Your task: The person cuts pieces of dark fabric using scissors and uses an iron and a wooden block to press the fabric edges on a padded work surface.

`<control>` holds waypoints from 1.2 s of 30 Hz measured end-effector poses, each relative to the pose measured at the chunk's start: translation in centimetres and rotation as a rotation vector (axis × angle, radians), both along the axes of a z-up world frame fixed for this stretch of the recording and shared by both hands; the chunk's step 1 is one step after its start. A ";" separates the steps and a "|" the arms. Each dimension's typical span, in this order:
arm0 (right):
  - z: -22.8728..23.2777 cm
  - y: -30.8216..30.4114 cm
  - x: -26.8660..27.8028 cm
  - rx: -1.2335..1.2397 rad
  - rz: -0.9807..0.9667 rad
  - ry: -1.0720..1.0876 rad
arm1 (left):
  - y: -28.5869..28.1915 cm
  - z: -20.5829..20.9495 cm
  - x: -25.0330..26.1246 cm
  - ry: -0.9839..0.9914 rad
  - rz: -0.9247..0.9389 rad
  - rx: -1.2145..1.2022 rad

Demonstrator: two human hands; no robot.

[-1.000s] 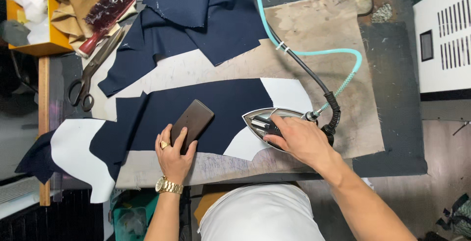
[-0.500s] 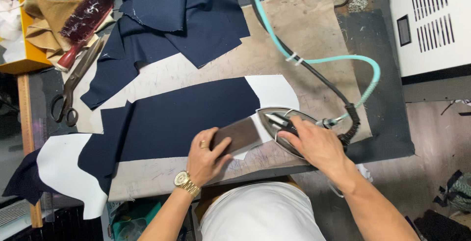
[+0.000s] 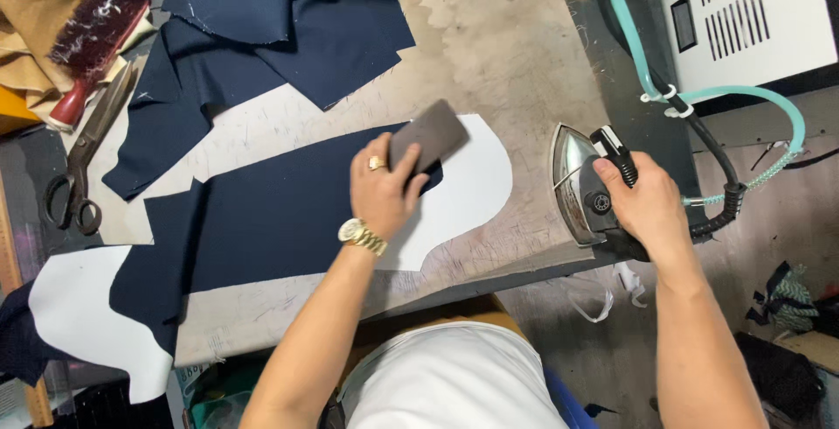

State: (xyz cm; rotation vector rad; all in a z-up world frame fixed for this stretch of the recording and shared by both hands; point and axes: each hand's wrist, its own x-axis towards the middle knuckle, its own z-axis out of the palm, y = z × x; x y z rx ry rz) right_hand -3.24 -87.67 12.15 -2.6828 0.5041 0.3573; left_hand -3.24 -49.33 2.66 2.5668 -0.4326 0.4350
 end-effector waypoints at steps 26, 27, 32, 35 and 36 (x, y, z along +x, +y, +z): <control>5.1 27.4 0.2 -0.039 1.128 0.281 | 19.0 -3.2 -18.0 -0.173 0.582 0.175; 5.1 27.7 0.0 -0.037 1.121 0.286 | 19.1 -3.1 -18.1 -0.169 0.576 0.174; 5.3 28.1 -0.5 -0.021 1.156 0.253 | 19.2 -2.9 -18.0 -0.171 0.563 0.191; 4.8 27.9 -0.5 -0.003 1.158 0.227 | 19.2 -2.6 -18.1 -0.169 0.545 0.195; 4.7 27.7 -0.6 -0.001 1.155 0.231 | 19.1 -2.7 -18.2 -0.165 0.541 0.194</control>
